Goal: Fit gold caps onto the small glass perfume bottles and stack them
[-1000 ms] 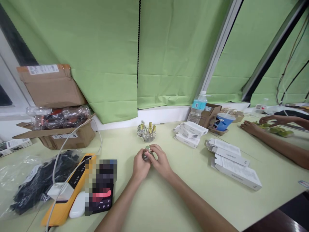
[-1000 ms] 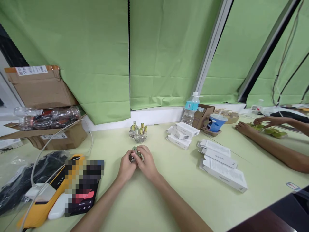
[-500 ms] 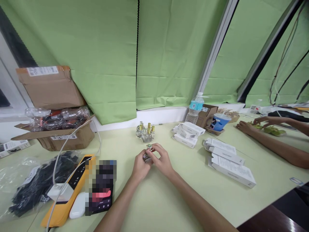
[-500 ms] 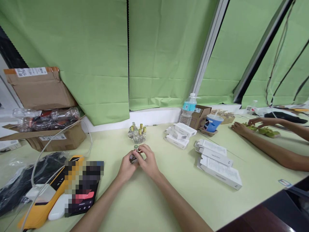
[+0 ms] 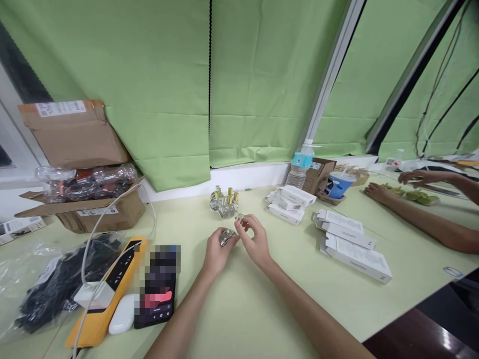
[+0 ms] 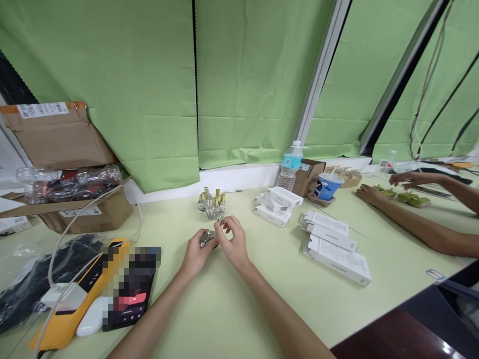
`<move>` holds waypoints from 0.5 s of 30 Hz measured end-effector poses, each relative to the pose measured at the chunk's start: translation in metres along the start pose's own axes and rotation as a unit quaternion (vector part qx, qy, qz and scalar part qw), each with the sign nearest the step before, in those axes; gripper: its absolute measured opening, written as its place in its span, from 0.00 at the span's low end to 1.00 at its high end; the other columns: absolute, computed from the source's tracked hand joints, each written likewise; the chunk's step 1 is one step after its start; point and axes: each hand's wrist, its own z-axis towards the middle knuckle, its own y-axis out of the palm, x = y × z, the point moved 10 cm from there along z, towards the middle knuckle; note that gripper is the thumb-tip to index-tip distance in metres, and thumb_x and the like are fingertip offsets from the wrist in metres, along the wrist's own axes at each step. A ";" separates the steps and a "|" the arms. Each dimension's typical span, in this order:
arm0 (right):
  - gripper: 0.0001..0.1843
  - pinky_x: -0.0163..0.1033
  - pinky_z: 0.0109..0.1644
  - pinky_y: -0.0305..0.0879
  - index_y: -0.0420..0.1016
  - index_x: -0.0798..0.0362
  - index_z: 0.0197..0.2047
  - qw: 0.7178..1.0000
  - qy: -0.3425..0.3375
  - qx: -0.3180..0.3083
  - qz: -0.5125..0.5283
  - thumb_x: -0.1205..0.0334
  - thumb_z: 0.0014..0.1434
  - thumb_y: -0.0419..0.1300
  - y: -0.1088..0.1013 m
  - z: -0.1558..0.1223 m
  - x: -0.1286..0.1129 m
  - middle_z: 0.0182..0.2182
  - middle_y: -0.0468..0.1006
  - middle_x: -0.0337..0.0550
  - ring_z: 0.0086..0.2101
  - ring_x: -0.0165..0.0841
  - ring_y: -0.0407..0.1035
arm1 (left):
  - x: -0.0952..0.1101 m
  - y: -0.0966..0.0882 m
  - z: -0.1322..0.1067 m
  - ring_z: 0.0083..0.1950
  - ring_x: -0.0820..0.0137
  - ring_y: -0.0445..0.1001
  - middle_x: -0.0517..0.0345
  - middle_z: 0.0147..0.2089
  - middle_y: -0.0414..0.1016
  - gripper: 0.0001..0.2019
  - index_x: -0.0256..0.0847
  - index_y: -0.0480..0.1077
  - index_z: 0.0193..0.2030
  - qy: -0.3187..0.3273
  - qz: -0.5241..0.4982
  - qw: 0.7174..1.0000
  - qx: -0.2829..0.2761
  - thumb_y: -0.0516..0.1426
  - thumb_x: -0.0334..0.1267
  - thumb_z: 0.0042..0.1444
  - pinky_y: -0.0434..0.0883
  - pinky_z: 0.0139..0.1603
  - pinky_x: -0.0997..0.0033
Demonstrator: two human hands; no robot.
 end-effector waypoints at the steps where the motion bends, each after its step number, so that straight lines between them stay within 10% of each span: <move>1: 0.09 0.40 0.40 0.66 0.73 0.50 0.35 1.000 -0.008 -0.004 -0.005 0.55 0.64 0.58 0.000 -0.001 -0.004 0.33 0.71 0.42 0.34 0.34 0.66 | -0.001 -0.002 0.001 0.32 0.71 0.69 0.59 0.32 0.74 0.17 0.39 0.71 0.38 0.000 0.001 1.000 0.006 0.62 0.52 0.53 0.65 0.34 0.74; 15: 0.10 0.40 0.37 0.69 0.75 0.51 0.39 0.995 -0.010 -0.100 -0.021 0.54 0.63 0.58 0.021 -0.006 0.005 0.35 0.75 0.45 0.34 0.34 0.69 | -0.001 0.001 0.005 0.48 0.64 0.76 0.49 0.49 0.76 0.21 0.41 0.69 0.50 0.013 -0.031 0.999 -0.002 0.65 0.34 0.47 0.70 0.50 0.65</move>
